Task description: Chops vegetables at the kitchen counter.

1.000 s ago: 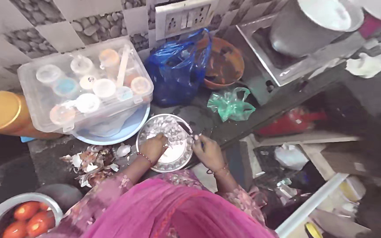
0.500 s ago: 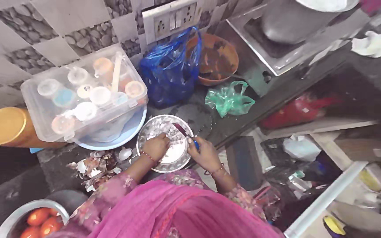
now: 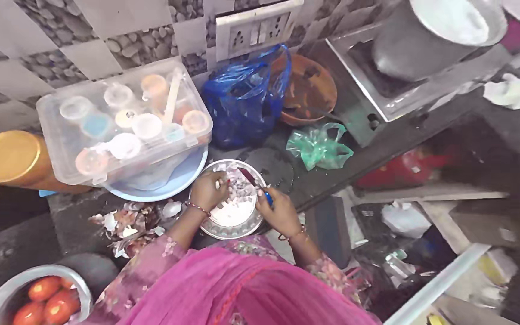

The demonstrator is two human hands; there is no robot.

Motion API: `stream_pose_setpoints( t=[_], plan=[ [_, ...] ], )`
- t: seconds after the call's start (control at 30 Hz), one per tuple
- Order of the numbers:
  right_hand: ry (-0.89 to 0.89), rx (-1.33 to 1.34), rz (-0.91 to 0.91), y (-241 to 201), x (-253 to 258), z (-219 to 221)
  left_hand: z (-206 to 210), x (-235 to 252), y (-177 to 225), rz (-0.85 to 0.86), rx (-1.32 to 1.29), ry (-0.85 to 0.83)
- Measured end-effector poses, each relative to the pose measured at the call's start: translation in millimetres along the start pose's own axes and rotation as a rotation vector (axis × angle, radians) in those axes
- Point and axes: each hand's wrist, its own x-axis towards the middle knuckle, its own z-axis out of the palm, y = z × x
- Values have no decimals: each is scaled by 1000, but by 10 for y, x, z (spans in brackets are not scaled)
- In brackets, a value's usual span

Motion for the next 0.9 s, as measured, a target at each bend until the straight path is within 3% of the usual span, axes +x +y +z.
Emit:
stream_pose_setpoints(
  t=[0.1,0.23,0.37,0.53,0.9],
  plan=[
    [41,22,12,3,47,-1,-11,-13,-24,3,10,15],
    [-13,178,89,40,160,35,-53,-236,-167,-83,-173,11],
    [-68,36,128,-48,347,69,17,-550,-413,-102,-137,-33],
    [-14,-191,85,-122,441,295,86,-708,-530,-131,-21,37],
    [18,-163,20,-355,508,627,61,-712,-598,-147,-150,26]
  ],
)
